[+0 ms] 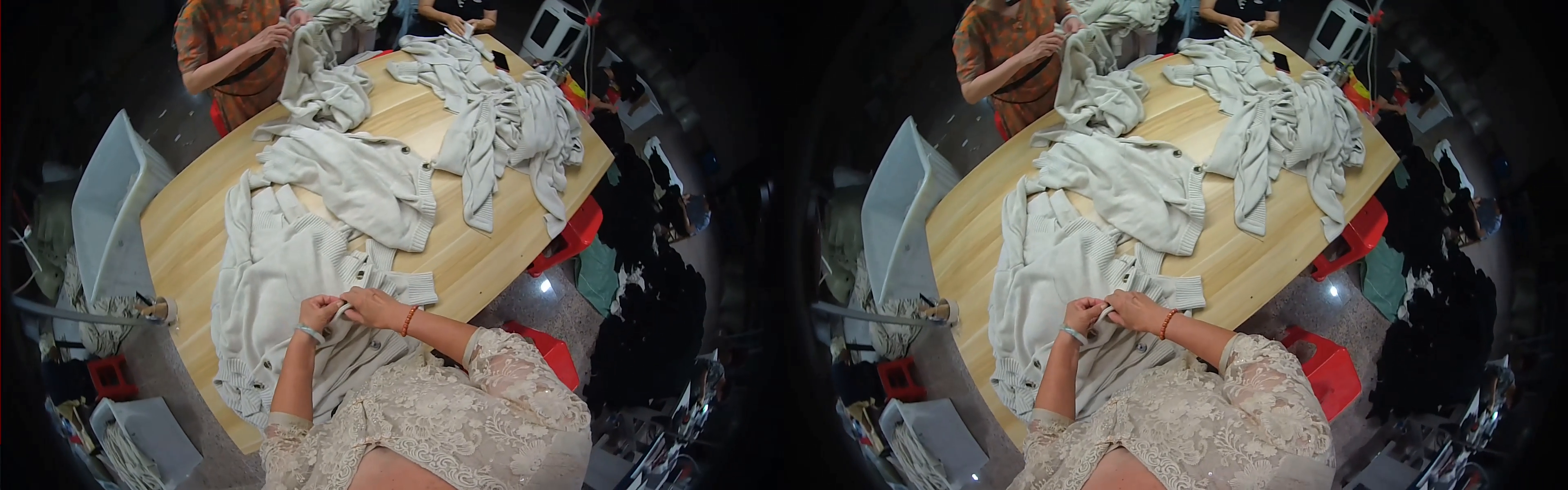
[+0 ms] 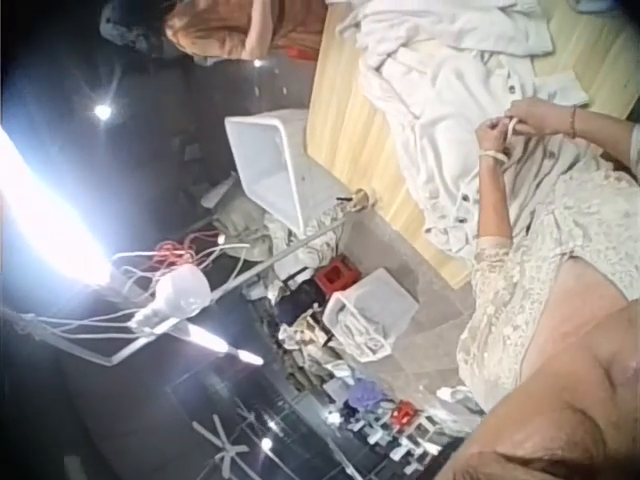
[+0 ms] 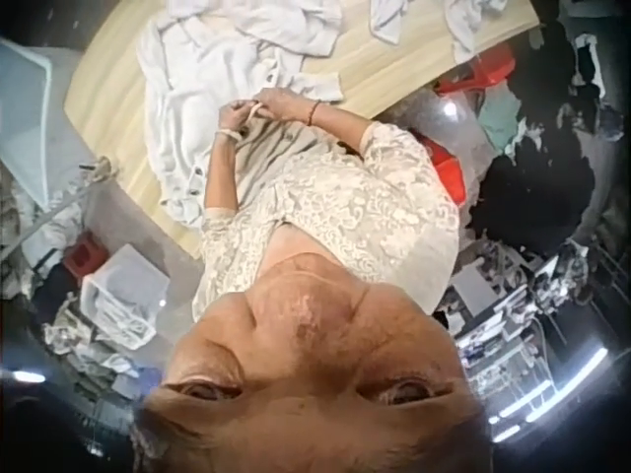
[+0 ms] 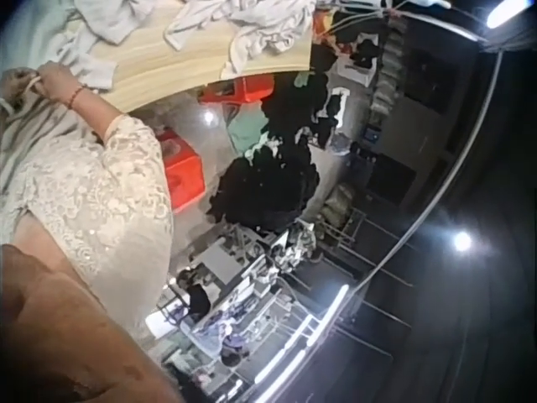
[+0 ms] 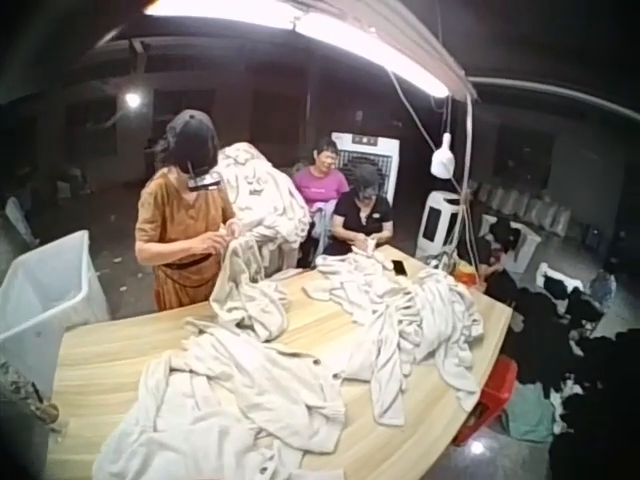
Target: Buttoning a white knitted cardigan on a table.
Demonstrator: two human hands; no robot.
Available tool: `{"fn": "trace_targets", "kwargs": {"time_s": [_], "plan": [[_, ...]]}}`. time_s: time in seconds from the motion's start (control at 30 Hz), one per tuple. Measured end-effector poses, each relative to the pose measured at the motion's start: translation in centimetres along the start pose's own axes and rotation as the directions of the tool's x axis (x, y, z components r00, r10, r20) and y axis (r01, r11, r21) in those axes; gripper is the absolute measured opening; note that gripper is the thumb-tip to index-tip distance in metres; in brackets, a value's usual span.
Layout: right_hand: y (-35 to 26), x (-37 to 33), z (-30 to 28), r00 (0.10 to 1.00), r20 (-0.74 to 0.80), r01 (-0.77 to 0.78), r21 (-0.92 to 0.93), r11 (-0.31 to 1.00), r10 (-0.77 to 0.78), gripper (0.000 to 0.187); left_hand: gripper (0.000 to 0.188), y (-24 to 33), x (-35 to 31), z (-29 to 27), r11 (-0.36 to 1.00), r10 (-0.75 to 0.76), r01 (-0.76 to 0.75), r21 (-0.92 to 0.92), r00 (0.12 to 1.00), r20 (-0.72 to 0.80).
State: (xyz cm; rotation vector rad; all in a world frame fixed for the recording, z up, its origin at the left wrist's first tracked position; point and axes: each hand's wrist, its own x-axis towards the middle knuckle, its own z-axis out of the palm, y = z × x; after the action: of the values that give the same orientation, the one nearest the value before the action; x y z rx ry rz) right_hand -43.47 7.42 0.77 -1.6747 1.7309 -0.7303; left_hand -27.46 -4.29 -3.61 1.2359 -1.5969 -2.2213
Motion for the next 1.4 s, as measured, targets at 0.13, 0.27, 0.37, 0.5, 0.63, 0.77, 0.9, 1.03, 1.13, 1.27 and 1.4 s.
{"fn": "trace_targets", "kwargs": {"time_s": [0.13, 0.27, 0.37, 0.5, 0.63, 0.77, 0.9, 1.03, 1.13, 1.27, 1.4], "plan": [[1.0, 0.0, 0.0, 0.999, 0.035, -0.006, -0.032, 0.999, 0.007, 0.027, 0.025, 1.7, -2.1, 0.5, 0.997, 0.071, -0.066, -0.035, 0.985, 0.16], [1.1, -0.1, 0.4, 0.998, 0.063, 0.008, -0.04, 0.999, -0.006, 0.025, 0.024, 1.2, -2.9, 1.0, 0.955, 0.195, -0.217, 0.202, 0.973, 0.123], [1.8, 0.2, 0.5, 0.992, 0.12, 0.041, 0.012, 0.999, -0.042, 0.024, 0.02, -0.2, -2.0, 0.6, 0.913, 0.271, -0.292, 0.285, 0.956, 0.111], [1.6, -0.2, 0.3, 0.985, 0.172, -0.002, 0.022, 1.0, -0.002, 0.021, 0.017, -0.5, -2.3, 0.8, 0.905, 0.292, -0.295, 0.307, 0.955, 0.058], [1.0, -0.8, 0.8, 0.999, 0.047, -0.021, 0.051, 0.998, 0.019, 0.023, 0.017, -0.9, -2.3, 0.7, 0.88, 0.339, -0.327, 0.345, 0.94, 0.027], [1.7, -1.0, 1.5, 1.0, -0.002, -0.01, 0.024, 1.0, 0.01, 0.023, 0.013, -0.6, -2.8, 0.6, 0.825, 0.356, -0.338, 0.453, 0.933, 0.046], [2.0, -1.0, 0.2, 0.993, -0.009, 0.118, 0.074, 0.99, -0.118, 0.021, 0.013, 0.2, -3.0, 0.5, 0.866, 0.34, -0.36, 0.347, 0.933, 0.119], [2.1, -1.4, -0.4, 0.984, 0.046, 0.165, 0.152, 0.974, -0.174, 0.022, 0.013, 0.8, -3.9, 0.5, 0.882, 0.32, -0.367, 0.295, 0.927, 0.196], [1.1, -1.5, -0.2, 0.977, 0.069, 0.185, 0.18, 0.966, -0.2, 0.016, 0.013, 0.0, -4.1, 0.7, 0.888, 0.311, -0.357, 0.289, 0.931, 0.193], [0.6, -1.9, 0.2, 0.986, 0.033, 0.157, 0.186, 0.97, -0.166, 0.012, 0.012, 0.4, -4.4, 0.5, 0.87, 0.325, -0.36, 0.337, 0.932, 0.159], [0.9, -3.2, -0.9, 0.996, 0.064, -0.055, -0.003, 0.999, 0.055, 0.018, 0.013, 1.1, -4.3, 0.0, 0.843, 0.175, -0.22, 0.491, 0.975, 0.135]]}}
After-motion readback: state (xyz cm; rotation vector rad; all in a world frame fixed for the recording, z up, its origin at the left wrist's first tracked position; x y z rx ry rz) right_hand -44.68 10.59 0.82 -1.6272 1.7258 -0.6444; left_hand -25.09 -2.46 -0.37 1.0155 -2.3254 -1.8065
